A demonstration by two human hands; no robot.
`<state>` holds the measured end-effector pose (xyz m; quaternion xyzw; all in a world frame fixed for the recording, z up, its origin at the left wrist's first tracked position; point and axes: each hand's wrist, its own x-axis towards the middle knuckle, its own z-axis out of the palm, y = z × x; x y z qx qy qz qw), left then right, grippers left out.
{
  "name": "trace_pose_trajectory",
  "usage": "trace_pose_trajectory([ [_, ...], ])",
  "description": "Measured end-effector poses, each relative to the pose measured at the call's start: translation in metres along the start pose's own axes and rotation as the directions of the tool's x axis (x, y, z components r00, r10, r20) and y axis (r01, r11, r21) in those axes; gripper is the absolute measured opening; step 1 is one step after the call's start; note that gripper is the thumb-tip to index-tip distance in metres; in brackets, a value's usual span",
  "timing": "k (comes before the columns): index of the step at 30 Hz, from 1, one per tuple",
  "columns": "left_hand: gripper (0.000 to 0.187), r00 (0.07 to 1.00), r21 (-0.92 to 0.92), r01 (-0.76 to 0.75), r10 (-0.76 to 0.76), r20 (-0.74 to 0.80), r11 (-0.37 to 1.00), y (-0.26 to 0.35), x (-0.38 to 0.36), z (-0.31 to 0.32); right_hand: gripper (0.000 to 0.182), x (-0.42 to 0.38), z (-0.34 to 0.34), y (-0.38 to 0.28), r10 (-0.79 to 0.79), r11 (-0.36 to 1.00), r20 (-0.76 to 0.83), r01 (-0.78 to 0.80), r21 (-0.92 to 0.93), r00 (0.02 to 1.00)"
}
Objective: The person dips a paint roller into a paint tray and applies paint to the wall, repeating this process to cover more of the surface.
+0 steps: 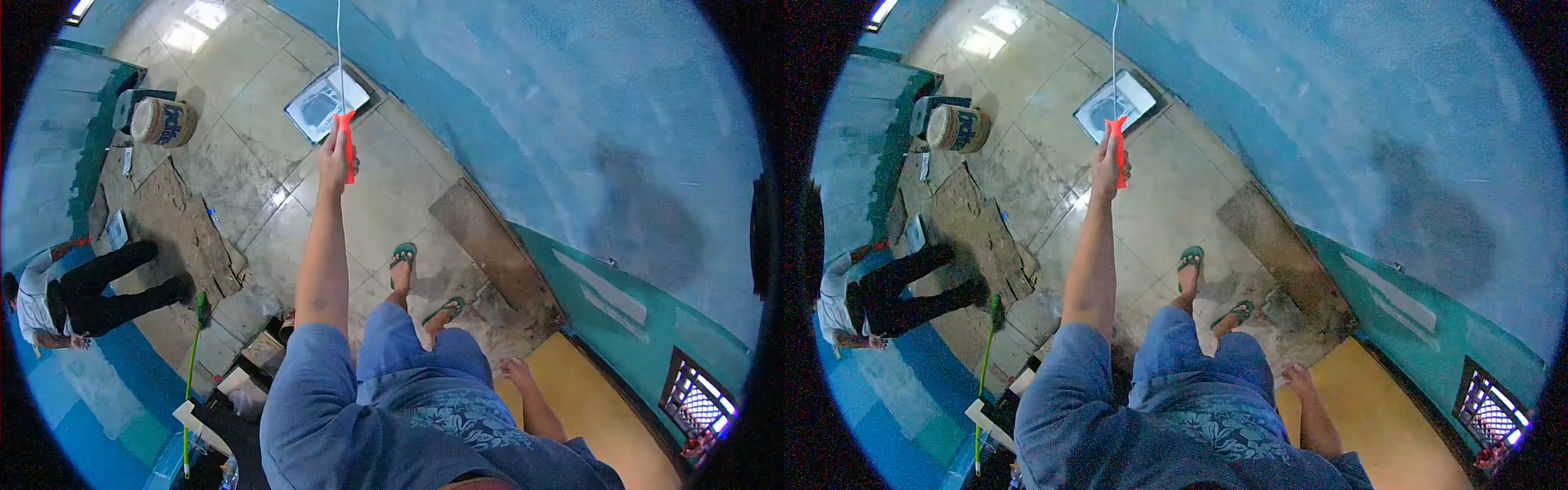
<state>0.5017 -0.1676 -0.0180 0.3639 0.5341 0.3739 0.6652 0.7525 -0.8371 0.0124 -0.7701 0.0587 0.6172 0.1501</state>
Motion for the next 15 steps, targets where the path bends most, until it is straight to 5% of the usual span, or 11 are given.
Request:
trace_pose_trajectory([
  [4, 0.031, 0.998, 0.049, -0.043, 0.041, 0.043, 0.998, -0.026, -0.046, 0.002, 0.031, -0.007, 0.011, -0.008, -0.001, 1.000, 0.024, 0.001, -0.018, 1.000],
  [6, 0.032, 0.986, 0.002, 0.145, -0.144, 0.087, 0.989, -0.047, -0.117, 0.003, 0.031, -0.007, 0.016, -0.004, 0.023, 1.000, 0.026, -0.023, 0.000, 0.999],
  [8, 0.043, 0.994, 0.179, -0.014, -0.007, 0.112, 0.984, -0.087, -0.181, 0.004, 0.032, -0.009, 0.015, -0.010, 0.011, 1.000, 0.048, -0.009, -0.023, 0.999],
  [10, 0.043, 0.976, 0.167, 0.142, -0.166, 0.138, 0.976, -0.085, -0.232, 0.016, 0.032, -0.010, 0.013, -0.002, 0.006, 0.999, 0.058, -0.003, -0.041, 0.998],
  [13, 0.046, 0.974, 0.126, 0.170, -0.186, 0.129, 0.977, -0.038, -0.228, 0.042, 0.034, 0.016, -0.001, 0.014, -0.164, 0.986, 0.074, 0.164, 0.008, 0.984],
  [15, 0.046, 0.990, 0.178, 0.126, -0.134, 0.034, 0.976, -0.029, -0.181, 0.033, 0.036, 0.017, -0.006, -0.009, -0.025, 0.999, 0.003, 0.025, -0.032, 1.000],
])
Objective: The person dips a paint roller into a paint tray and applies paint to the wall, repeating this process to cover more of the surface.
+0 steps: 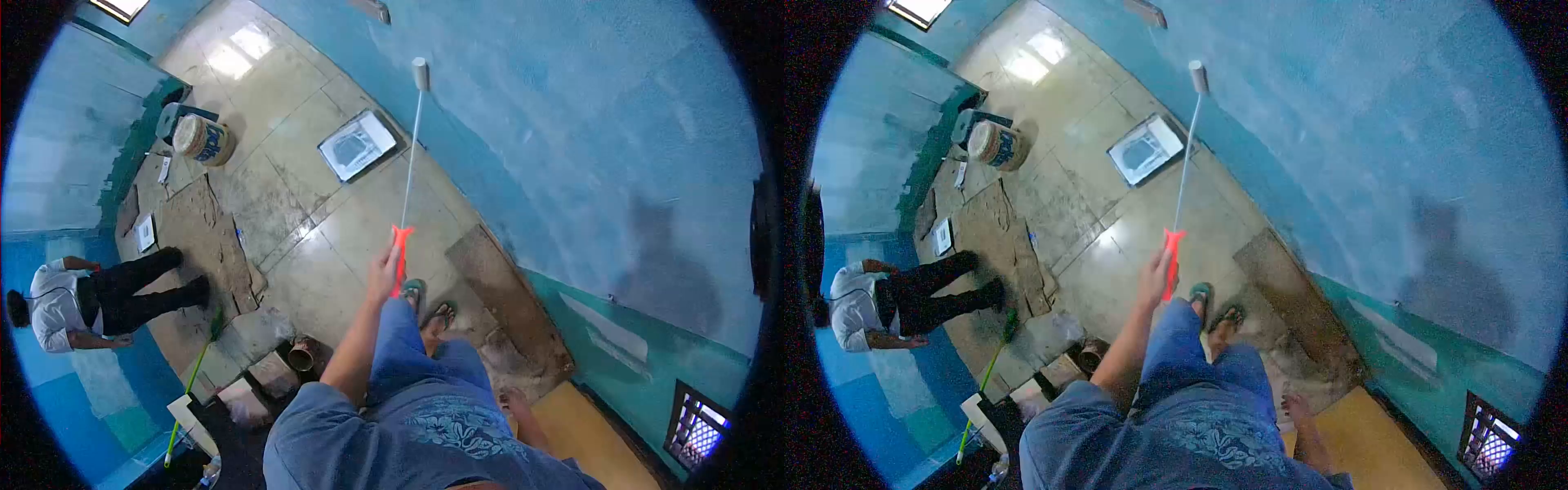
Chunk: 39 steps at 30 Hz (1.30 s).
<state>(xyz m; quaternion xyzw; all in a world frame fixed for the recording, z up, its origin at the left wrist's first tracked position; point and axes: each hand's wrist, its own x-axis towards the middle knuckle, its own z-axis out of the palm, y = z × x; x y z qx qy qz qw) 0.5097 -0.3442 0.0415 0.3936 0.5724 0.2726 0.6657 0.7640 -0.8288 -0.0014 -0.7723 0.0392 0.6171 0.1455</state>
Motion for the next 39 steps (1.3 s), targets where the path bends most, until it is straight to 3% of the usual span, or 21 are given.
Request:
trace_pose_trajectory([
  [7, 0.040, 0.969, 0.023, -0.226, 0.227, -0.100, 0.974, 0.101, 0.183, -0.055, 0.032, 0.008, 0.004, -0.055, 0.026, 0.998, -0.092, -0.021, 0.054, 0.995],
  [10, 0.037, 0.978, -0.038, -0.178, 0.173, -0.115, 0.983, 0.101, 0.201, -0.071, 0.029, 0.004, 0.030, -0.080, 0.038, 0.998, -0.063, -0.035, 0.047, 0.997],
  [12, 0.036, 0.980, 0.201, -0.151, 0.173, -0.099, 0.968, 0.071, 0.176, -0.079, 0.025, 0.006, 0.054, -0.105, 0.044, 0.997, -0.049, -0.047, -0.058, 0.998],
  [14, 0.037, 0.941, 0.133, -0.328, 0.337, -0.045, 0.935, 0.055, 0.113, -0.071, 0.025, 0.011, 0.076, -0.132, -0.042, 0.983, -0.063, 0.030, -0.180, 0.997],
  [15, 0.045, 0.986, 0.290, -0.168, 0.161, 0.045, 0.942, 0.031, 0.088, -0.077, 0.025, 0.014, 0.086, -0.146, -0.135, 0.950, -0.067, 0.110, -0.292, 0.989],
  [17, 0.044, 0.992, 0.138, 0.056, -0.071, 0.108, 0.989, 0.049, 0.045, -0.072, 0.027, 0.003, 0.114, -0.224, -0.394, 0.669, -0.022, 0.270, -0.692, 0.919],
  [18, 0.044, 0.991, 0.130, 0.067, -0.082, 0.110, 0.989, 0.045, 0.055, -0.076, 0.026, -0.013, 0.134, -0.277, -0.469, 0.703, 0.009, 0.380, -0.601, 0.883],
  [20, 0.043, 0.963, 0.227, -0.269, 0.267, 0.040, 0.936, 0.037, 0.085, -0.085, 0.021, -0.052, 0.176, -0.380, -0.685, 0.641, 0.057, 0.638, -0.427, 0.726],
  [22, 0.044, 0.997, 0.205, -0.076, 0.073, 0.025, 0.976, 0.057, 0.143, -0.105, 0.015, -0.107, 0.209, -0.481, -0.902, 0.377, 0.074, 0.860, -0.343, 0.425],
  [23, 0.041, 0.983, 0.211, -0.167, 0.180, -0.041, 0.963, 0.072, 0.173, -0.112, 0.013, -0.141, 0.223, -0.524, -0.964, 0.215, 0.076, 0.918, -0.333, 0.254],
  [24, 0.039, 0.953, 0.224, -0.255, 0.284, -0.106, 0.941, 0.090, 0.199, -0.117, 0.014, -0.167, 0.232, -0.553, -0.993, 0.099, 0.040, 0.954, -0.284, 0.115],
  [27, 0.041, 0.982, 0.117, -0.163, 0.173, -0.079, 0.980, 0.129, 0.223, -0.127, 0.027, -0.228, 0.254, -0.619, -0.925, -0.372, -0.046, 0.924, -0.091, -0.377],
  [28, 0.041, 0.976, 0.161, -0.186, 0.201, -0.082, 0.969, 0.130, 0.217, -0.126, 0.028, -0.255, 0.256, -0.629, -0.920, -0.392, -0.036, 0.915, 0.097, -0.390],
  [29, 0.042, 0.970, 0.209, -0.209, 0.230, -0.080, 0.955, 0.130, 0.210, -0.127, 0.031, -0.253, 0.230, -0.589, -0.835, -0.426, -0.474, 0.873, 0.237, -0.278],
  [30, 0.042, 0.965, 0.251, -0.251, 0.263, -0.015, 0.935, 0.107, 0.194, -0.130, 0.031, -0.260, 0.233, -0.599, -0.835, -0.422, -0.478, 0.874, 0.242, -0.271],
  [33, 0.041, 0.930, 0.278, -0.367, 0.348, 0.115, 0.888, 0.075, 0.117, -0.125, 0.033, -0.320, 0.244, -0.673, -0.809, -0.585, -0.032, 0.801, 0.126, -0.587],
  [34, 0.043, 0.987, 0.125, -0.136, 0.123, 0.107, 0.983, 0.067, 0.092, -0.119, 0.036, -0.332, 0.246, -0.685, -0.749, -0.640, 0.135, 0.761, 0.107, -0.649],
  [35, 0.043, 0.987, 0.126, -0.129, 0.115, 0.110, 0.984, 0.071, 0.091, -0.116, 0.036, -0.338, 0.247, -0.687, -0.754, -0.634, 0.134, 0.766, 0.105, -0.643],
  [37, 0.044, 0.979, 0.146, -0.202, 0.194, 0.068, 0.968, 0.081, 0.101, -0.112, 0.035, -0.346, 0.249, -0.686, -0.822, -0.569, 0.130, 0.782, -0.255, -0.555],
  [38, 0.044, 0.928, 0.194, -0.370, 0.372, 0.026, 0.909, 0.076, 0.123, -0.111, 0.035, -0.347, 0.249, -0.684, -0.823, -0.566, 0.128, 0.784, -0.253, -0.553],
  [39, 0.043, 0.958, 0.171, -0.282, 0.287, -0.008, 0.944, 0.093, 0.143, -0.113, 0.036, -0.349, 0.249, -0.682, -0.835, -0.550, 0.131, 0.795, -0.255, -0.535],
])
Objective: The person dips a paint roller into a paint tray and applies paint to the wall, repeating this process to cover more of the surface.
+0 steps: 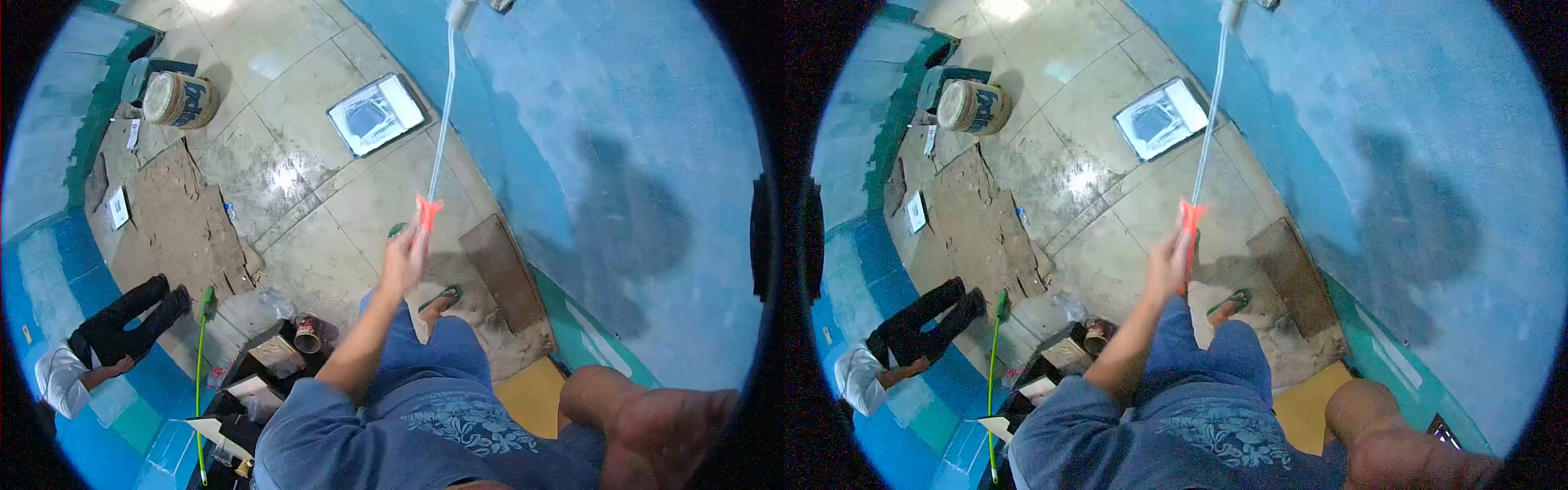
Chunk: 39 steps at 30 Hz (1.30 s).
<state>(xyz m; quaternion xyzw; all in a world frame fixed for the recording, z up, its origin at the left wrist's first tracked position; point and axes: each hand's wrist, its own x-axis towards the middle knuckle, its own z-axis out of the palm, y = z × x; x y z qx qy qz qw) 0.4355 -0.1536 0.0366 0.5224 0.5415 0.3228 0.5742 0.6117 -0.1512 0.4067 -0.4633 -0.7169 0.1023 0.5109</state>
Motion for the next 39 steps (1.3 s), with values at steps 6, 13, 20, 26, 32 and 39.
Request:
trace_pose_trajectory([
  [6, 0.041, 0.979, -0.142, 0.197, -0.201, -0.015, 0.970, 0.038, 0.071, -0.007, 0.036, -0.005, -0.006, -0.014, 0.109, 0.994, 0.070, -0.110, 0.010, 0.992],
  [13, 0.045, 0.964, -0.101, 0.249, -0.236, 0.125, 0.963, 0.021, -0.050, 0.006, 0.035, -0.030, -0.032, 0.001, 0.009, 0.865, -0.007, -0.005, 0.502, 1.000],
  [20, 0.043, 0.993, -0.021, 0.094, -0.096, -0.067, 0.995, 0.046, 0.077, -0.008, 0.032, -0.030, -0.022, -0.005, 0.042, 0.901, -0.142, 0.024, 0.434, 0.989],
  [26, 0.043, 0.990, -0.112, 0.114, -0.122, -0.066, 0.987, 0.044, 0.102, -0.009, 0.032, -0.018, -0.039, 0.009, 0.007, 0.848, 0.103, -0.061, 0.526, 0.995],
  [32, 0.038, 0.949, -0.111, 0.294, -0.277, 0.147, 0.949, -0.012, -0.059, 0.005, 0.036, -0.011, -0.062, -0.024, 0.366, 0.877, 0.359, -0.447, 0.176, 0.859],
  [39, 0.039, 0.953, -0.203, 0.302, -0.302, 0.029, 0.932, 0.014, 0.023, 0.004, 0.032, -0.013, -0.025, 0.003, 0.106, 0.943, 0.090, -0.129, 0.308, 0.990],
])
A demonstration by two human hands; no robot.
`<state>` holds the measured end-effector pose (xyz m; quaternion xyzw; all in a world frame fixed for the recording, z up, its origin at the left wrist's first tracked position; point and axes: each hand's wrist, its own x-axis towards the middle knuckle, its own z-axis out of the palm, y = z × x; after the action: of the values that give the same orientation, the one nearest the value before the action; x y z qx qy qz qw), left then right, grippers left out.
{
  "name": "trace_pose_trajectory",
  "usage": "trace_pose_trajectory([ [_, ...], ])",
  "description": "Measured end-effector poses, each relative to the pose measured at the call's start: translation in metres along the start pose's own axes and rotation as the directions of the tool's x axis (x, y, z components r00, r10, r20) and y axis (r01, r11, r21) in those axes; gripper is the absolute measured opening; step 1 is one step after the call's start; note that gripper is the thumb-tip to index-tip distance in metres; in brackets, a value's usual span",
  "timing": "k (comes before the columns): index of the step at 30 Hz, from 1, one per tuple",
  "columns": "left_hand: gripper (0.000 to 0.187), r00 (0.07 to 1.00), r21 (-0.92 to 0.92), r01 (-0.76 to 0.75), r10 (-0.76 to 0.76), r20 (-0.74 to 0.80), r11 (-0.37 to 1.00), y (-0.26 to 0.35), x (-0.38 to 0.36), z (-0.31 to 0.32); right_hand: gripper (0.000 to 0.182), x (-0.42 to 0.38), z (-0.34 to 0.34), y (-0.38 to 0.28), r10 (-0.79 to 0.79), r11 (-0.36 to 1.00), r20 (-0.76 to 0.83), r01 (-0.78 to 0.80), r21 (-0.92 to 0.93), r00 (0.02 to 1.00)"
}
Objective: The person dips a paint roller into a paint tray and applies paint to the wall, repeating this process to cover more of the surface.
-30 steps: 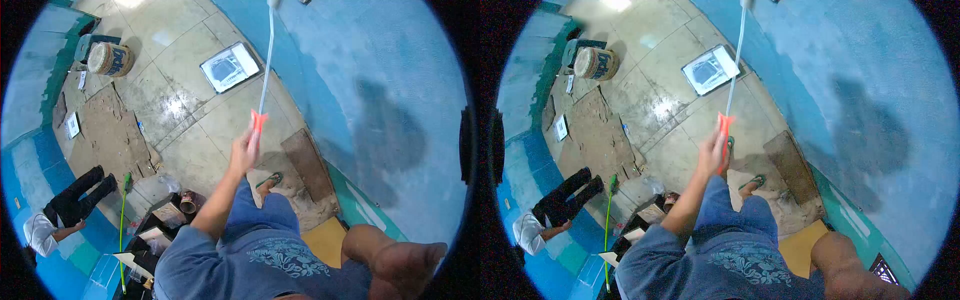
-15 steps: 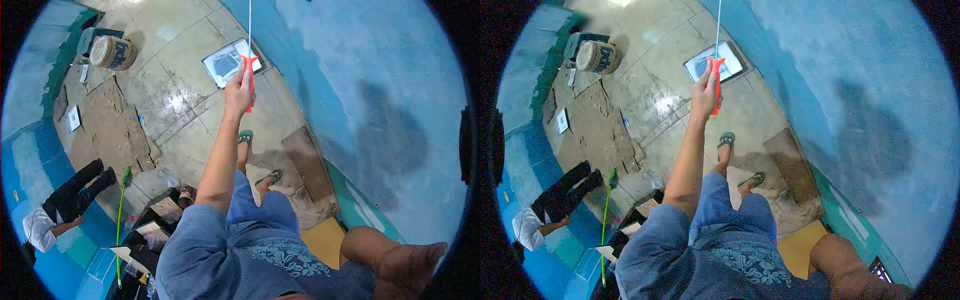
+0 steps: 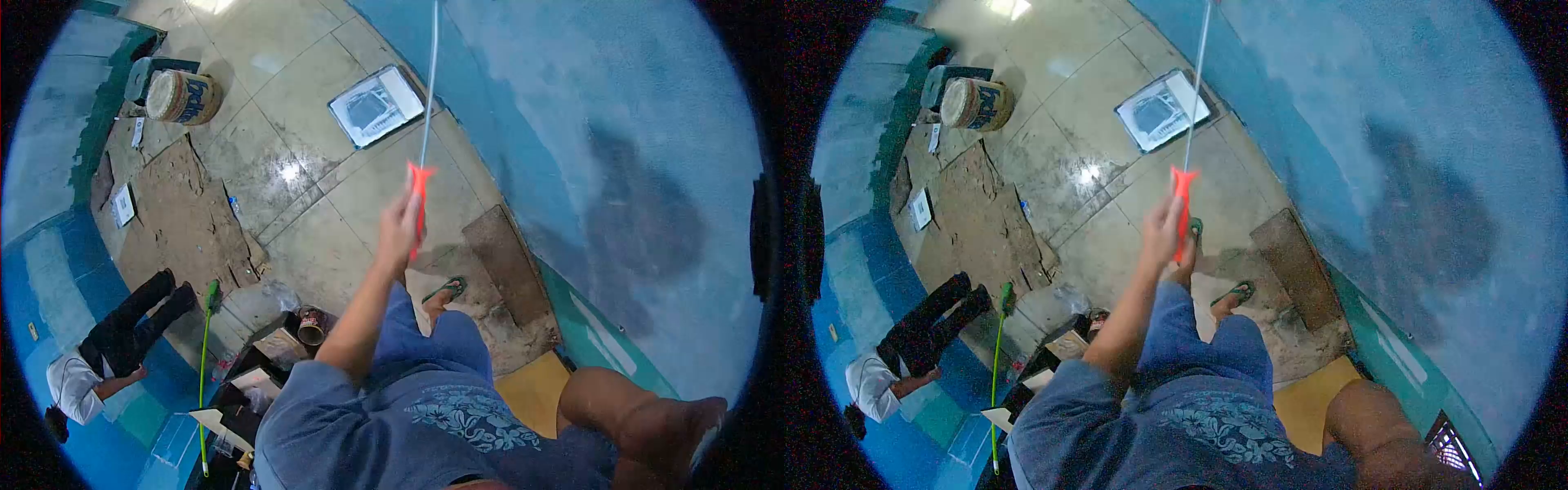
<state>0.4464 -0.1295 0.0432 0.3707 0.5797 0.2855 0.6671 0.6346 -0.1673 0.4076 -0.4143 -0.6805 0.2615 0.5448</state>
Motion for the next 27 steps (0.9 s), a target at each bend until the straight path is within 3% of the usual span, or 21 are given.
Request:
trace_pose_trajectory([
  [1, 0.038, 0.944, 0.156, -0.305, 0.320, -0.078, 0.939, -0.016, 0.045, -0.008, 0.031, -0.002, 0.005, 0.006, -0.048, 0.999, -0.026, 0.049, 0.007, 0.998],
  [3, 0.032, 0.995, -0.070, -0.059, 0.053, -0.085, 0.996, 0.042, 0.099, -0.016, 0.031, -0.009, 0.013, 0.017, -0.143, 0.989, -0.074, 0.144, 0.014, 0.987],
  [5, 0.033, 0.949, 0.035, -0.293, 0.295, -0.114, 0.955, 0.059, 0.153, -0.025, 0.030, -0.031, 0.022, 0.024, -0.189, 0.982, -0.090, 0.190, 0.002, 0.978],
  [7, 0.033, 0.957, -0.017, -0.276, 0.273, -0.102, 0.961, 0.063, 0.179, -0.035, 0.046, -0.084, 0.037, 0.041, 0.436, 0.694, -0.493, 0.068, 0.717, 0.753],
  [8, 0.032, 0.963, -0.057, -0.261, 0.256, -0.087, 0.964, 0.061, 0.185, -0.038, 0.043, -0.087, 0.035, 0.070, 0.375, 0.924, -0.291, -0.330, 0.191, 0.880],
  [9, 0.032, 0.962, -0.057, -0.264, 0.259, -0.087, 0.963, 0.047, 0.184, -0.041, 0.046, -0.105, 0.040, 0.104, 0.340, 0.938, -0.218, -0.315, 0.143, 0.915],
  [10, 0.033, 0.951, 0.113, -0.287, 0.297, -0.085, 0.951, 0.023, 0.176, -0.047, 0.046, -0.121, 0.044, 0.118, 0.485, 0.836, -0.128, -0.501, -0.223, 0.865],
  [11, 0.044, 0.938, 0.279, -0.306, 0.339, -0.077, 0.910, 0.011, 0.162, -0.050, 0.034, -0.151, 0.055, 0.138, 0.598, 0.788, -0.191, -0.615, -0.042, 0.779],
  [12, 0.042, 0.996, 0.103, -0.091, 0.090, 0.015, 0.990, 0.010, 0.120, -0.048, 0.024, -0.181, 0.064, 0.152, 0.775, 0.629, -0.205, -0.763, 0.147, 0.599],
  [13, 0.042, 0.939, 0.378, -0.338, 0.338, 0.070, 0.862, -0.045, 0.107, -0.058, 0.015, -0.213, 0.071, 0.161, 0.904, 0.426, -0.171, -0.843, 0.327, 0.391],
  [14, 0.039, 0.923, 0.393, -0.367, 0.381, 0.044, 0.843, -0.073, 0.072, -0.054, 0.015, -0.246, 0.069, 0.175, 0.886, 0.450, -0.134, -0.893, 0.020, 0.443],
  [15, 0.038, 0.982, 0.341, 0.075, -0.128, 0.137, 0.937, -0.107, 0.041, -0.059, 0.017, -0.285, 0.064, 0.187, 0.874, 0.435, -0.089, -0.852, -0.290, 0.477],
  [16, 0.038, 0.983, 0.250, -0.171, 0.147, 0.112, 0.953, -0.117, -0.001, -0.044, 0.021, -0.338, 0.058, 0.200, 0.884, 0.416, -0.030, -0.816, -0.401, 0.466],
  [17, 0.038, 0.975, 0.264, -0.142, 0.089, 0.204, 0.954, -0.118, -0.031, -0.045, 0.024, -0.384, 0.053, 0.201, 0.897, 0.393, 0.028, -0.767, -0.507, 0.441],
  [18, 0.037, 0.965, 0.230, -0.253, 0.227, 0.133, 0.940, -0.113, -0.045, -0.033, 0.027, -0.404, 0.048, 0.195, 0.943, 0.295, 0.034, -0.784, -0.546, 0.332],
  [21, 0.041, 0.965, 0.220, -0.257, 0.240, 0.104, 0.941, -0.115, -0.011, -0.031, 0.031, -0.457, 0.032, 0.185, 0.995, 0.097, 0.028, -0.850, -0.518, 0.097],
  [22, 0.043, 0.993, 0.153, 0.012, -0.029, 0.111, 0.988, -0.087, 0.006, -0.032, 0.031, -0.474, 0.025, 0.183, 0.995, 0.095, 0.023, -0.848, -0.521, 0.097],
  [24, 0.037, 0.986, 0.024, -0.154, 0.156, -0.055, 0.988, -0.045, 0.062, -0.028, 0.030, -0.498, 0.015, 0.181, 0.981, -0.188, -0.019, -0.920, -0.345, -0.194],
  [25, 0.035, 0.995, 0.045, -0.097, 0.099, -0.033, 0.994, -0.025, 0.097, -0.037, 0.030, -0.503, 0.015, 0.178, 0.980, -0.195, -0.021, -0.918, -0.345, -0.200],
  [26, 0.035, 0.939, 0.089, -0.330, 0.336, -0.072, 0.940, -0.007, 0.132, -0.040, 0.029, -0.507, 0.014, 0.175, 0.983, -0.183, -0.061, -0.917, -0.353, -0.173],
  [27, 0.035, 0.975, -0.004, -0.211, 0.210, -0.076, 0.977, 0.020, 0.158, -0.043, 0.028, -0.509, 0.014, 0.173, 0.984, -0.171, -0.100, -0.916, -0.363, -0.145],
])
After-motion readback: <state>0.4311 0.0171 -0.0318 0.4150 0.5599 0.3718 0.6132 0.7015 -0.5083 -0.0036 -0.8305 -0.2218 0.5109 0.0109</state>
